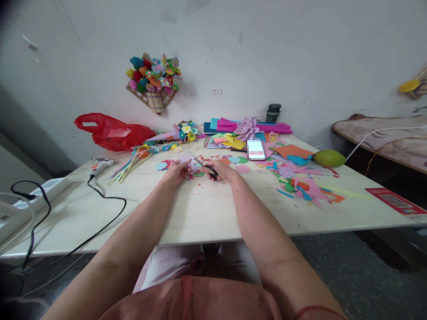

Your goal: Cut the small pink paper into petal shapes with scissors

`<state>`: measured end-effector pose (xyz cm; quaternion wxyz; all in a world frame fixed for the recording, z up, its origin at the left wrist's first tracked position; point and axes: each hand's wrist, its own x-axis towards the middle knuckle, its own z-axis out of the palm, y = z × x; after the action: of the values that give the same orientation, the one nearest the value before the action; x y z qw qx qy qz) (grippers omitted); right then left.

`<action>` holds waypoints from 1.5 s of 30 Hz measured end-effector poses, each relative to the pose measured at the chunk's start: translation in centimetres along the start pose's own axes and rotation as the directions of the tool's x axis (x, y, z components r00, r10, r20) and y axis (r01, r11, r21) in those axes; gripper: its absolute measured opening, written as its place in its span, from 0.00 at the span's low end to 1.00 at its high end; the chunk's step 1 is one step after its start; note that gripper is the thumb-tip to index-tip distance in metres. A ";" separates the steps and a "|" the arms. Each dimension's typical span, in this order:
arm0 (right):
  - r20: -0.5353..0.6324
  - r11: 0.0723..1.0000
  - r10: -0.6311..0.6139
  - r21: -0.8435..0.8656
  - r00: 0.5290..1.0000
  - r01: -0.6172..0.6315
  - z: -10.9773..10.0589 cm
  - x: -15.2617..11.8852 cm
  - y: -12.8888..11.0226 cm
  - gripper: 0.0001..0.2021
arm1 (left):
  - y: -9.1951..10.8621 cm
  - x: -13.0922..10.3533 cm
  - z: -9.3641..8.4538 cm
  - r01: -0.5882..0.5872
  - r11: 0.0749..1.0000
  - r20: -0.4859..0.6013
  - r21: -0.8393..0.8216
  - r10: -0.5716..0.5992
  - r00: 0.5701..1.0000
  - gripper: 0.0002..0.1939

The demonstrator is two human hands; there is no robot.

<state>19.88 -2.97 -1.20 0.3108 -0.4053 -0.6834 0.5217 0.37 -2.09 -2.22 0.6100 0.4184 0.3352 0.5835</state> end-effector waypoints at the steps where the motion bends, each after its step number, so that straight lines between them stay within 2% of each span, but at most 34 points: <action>1: 0.001 1.000 -0.011 0.005 1.000 0.011 -0.1 0.1 0.2 0.15 | 0.0 0.0 0.0 -0.003 1.000 0.002 0.006 0.003 1.000 0.13; 8: 0.002 0.999 -0.044 -0.011 0.999 0.044 -0.1 0.3 0.3 0.16 | -0.2 0.1 -0.1 -0.018 1.000 0.055 0.002 0.018 0.998 0.12; 15: -0.002 0.999 -0.032 -0.022 0.999 0.032 -0.1 0.3 0.3 0.15 | -0.2 0.2 -0.1 0.016 1.000 -0.012 -0.002 -0.016 1.000 0.09; 32: -0.033 0.999 -0.042 0.013 0.999 0.042 0.3 1.3 1.6 0.16 | 0.0 0.0 0.2 0.044 0.996 -0.042 -0.077 -0.048 0.998 0.03; 45: -0.109 0.998 -0.003 0.067 0.994 0.010 1.9 0.8 0.4 0.14 | -0.1 0.0 0.4 0.060 0.986 -0.056 -0.157 -0.069 0.996 0.05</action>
<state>17.98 -3.13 -2.10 0.3627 -0.4203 -0.6489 0.5204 0.75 -2.17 -2.19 0.6487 0.3407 0.3206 0.6003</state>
